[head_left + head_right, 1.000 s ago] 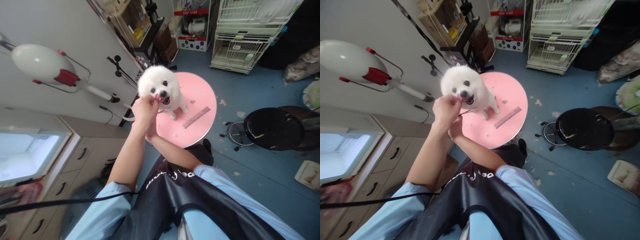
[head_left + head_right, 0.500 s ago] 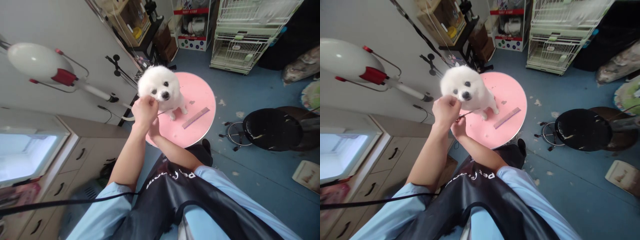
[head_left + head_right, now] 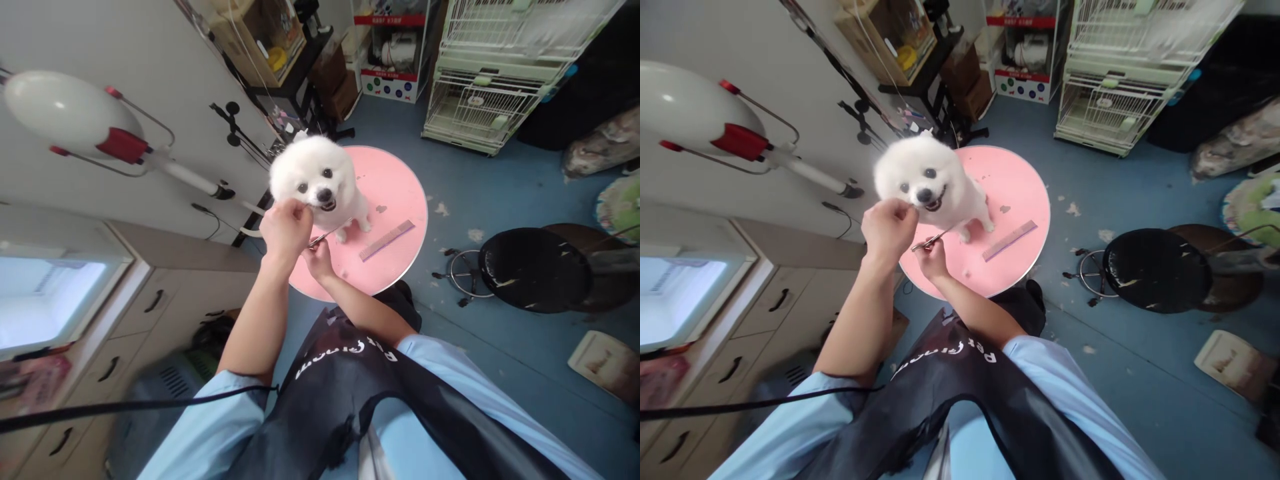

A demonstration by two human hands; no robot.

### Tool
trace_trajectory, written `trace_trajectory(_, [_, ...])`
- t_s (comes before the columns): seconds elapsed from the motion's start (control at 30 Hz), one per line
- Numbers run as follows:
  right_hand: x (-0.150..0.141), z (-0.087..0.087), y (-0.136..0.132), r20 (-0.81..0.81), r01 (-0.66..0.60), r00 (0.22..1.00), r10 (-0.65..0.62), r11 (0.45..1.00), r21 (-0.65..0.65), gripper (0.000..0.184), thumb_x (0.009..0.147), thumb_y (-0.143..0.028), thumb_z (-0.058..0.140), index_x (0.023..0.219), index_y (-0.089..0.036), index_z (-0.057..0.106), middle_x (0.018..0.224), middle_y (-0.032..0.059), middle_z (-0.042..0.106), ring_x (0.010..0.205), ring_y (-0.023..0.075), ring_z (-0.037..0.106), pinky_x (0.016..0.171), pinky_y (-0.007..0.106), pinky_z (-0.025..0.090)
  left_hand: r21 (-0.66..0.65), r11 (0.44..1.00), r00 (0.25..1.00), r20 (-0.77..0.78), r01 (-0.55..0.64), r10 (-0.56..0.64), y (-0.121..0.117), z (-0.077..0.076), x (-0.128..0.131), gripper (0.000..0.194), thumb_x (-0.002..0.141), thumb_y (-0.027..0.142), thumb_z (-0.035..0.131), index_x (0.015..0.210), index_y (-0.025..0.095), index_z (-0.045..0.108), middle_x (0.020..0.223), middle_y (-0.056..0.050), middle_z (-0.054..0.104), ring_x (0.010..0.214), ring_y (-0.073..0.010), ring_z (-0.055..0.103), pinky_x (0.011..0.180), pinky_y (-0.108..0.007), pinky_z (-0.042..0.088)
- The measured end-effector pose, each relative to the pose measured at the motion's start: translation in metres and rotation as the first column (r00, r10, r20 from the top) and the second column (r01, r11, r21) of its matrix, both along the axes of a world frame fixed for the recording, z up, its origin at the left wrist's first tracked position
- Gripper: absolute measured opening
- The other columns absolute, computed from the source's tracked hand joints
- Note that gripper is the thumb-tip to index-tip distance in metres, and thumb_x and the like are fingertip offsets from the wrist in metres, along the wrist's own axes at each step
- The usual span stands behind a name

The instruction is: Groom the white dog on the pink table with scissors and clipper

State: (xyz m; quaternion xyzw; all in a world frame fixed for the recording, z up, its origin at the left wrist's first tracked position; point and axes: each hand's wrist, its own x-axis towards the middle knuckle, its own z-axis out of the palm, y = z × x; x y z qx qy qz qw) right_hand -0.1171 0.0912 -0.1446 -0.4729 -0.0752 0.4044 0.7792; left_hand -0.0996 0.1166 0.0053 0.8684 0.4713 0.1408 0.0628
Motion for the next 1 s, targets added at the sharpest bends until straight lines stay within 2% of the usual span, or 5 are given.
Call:
trace_trajectory(0.17, [0.008,-0.022,-0.006,0.008,-0.069,0.998,0.070,0.994,-0.079,0.037,0.067,-0.025,0.067,0.091,-0.024,0.039,0.078,-0.0037,0.058,0.076,0.0142,0.060,0.074,0.030,0.051,0.010,1.000,1.000,0.008,-0.030,0.029,-0.004,-0.005,0.001,0.015,0.081,0.025,0.055,0.072,0.019,0.065,0.069,-0.003,0.061,0.069,-0.0166,0.053,0.064,-0.028,0.035])
trace_trajectory(0.3, [0.017,-0.035,-0.012,0.054,-0.104,0.993,0.107,0.993,-0.050,0.043,0.068,-0.026,0.069,0.097,-0.025,0.038,0.083,-0.0038,0.059,0.079,0.0144,0.062,0.079,0.031,0.053,-0.002,0.998,0.998,0.032,-0.060,0.060,-0.007,-0.007,0.003,0.015,0.081,0.025,0.055,0.072,0.018,0.064,0.068,-0.003,0.060,0.070,-0.0164,0.054,0.063,-0.027,0.034])
trace_trajectory(0.4, [0.025,-0.039,-0.017,0.114,-0.132,0.984,0.140,0.988,-0.077,0.041,0.068,-0.024,0.070,0.095,-0.025,0.039,0.085,-0.0035,0.059,0.079,0.0146,0.062,0.080,0.032,0.054,-0.003,0.997,0.996,0.041,-0.081,0.081,-0.009,-0.009,0.005,0.014,0.080,0.025,0.056,0.071,0.018,0.064,0.068,-0.003,0.060,0.071,-0.0166,0.054,0.063,-0.027,0.033])
trace_trajectory(0.7, [0.039,-0.034,-0.032,0.187,-0.259,0.945,0.267,0.964,-0.064,0.041,0.072,-0.024,0.070,0.098,-0.025,0.038,0.090,-0.0005,0.062,0.084,0.0163,0.067,0.084,0.035,0.055,-0.006,0.991,0.989,0.066,-0.134,0.134,-0.012,-0.011,0.008,0.014,0.081,0.026,0.056,0.070,0.019,0.062,0.070,-0.003,0.061,0.071,-0.0171,0.054,0.063,-0.028,0.032])
trace_trajectory(1.0, [0.065,-0.020,-0.045,0.215,-0.323,0.919,0.332,0.943,-0.073,0.043,0.070,-0.025,0.071,0.100,-0.024,0.040,0.086,-0.0034,0.062,0.081,0.0137,0.066,0.081,0.033,0.054,-0.019,0.983,0.979,0.092,-0.183,0.183,-0.014,-0.014,0.007,0.017,0.081,0.027,0.053,0.070,0.020,0.063,0.070,-0.004,0.062,0.071,-0.0175,0.055,0.065,-0.029,0.034])
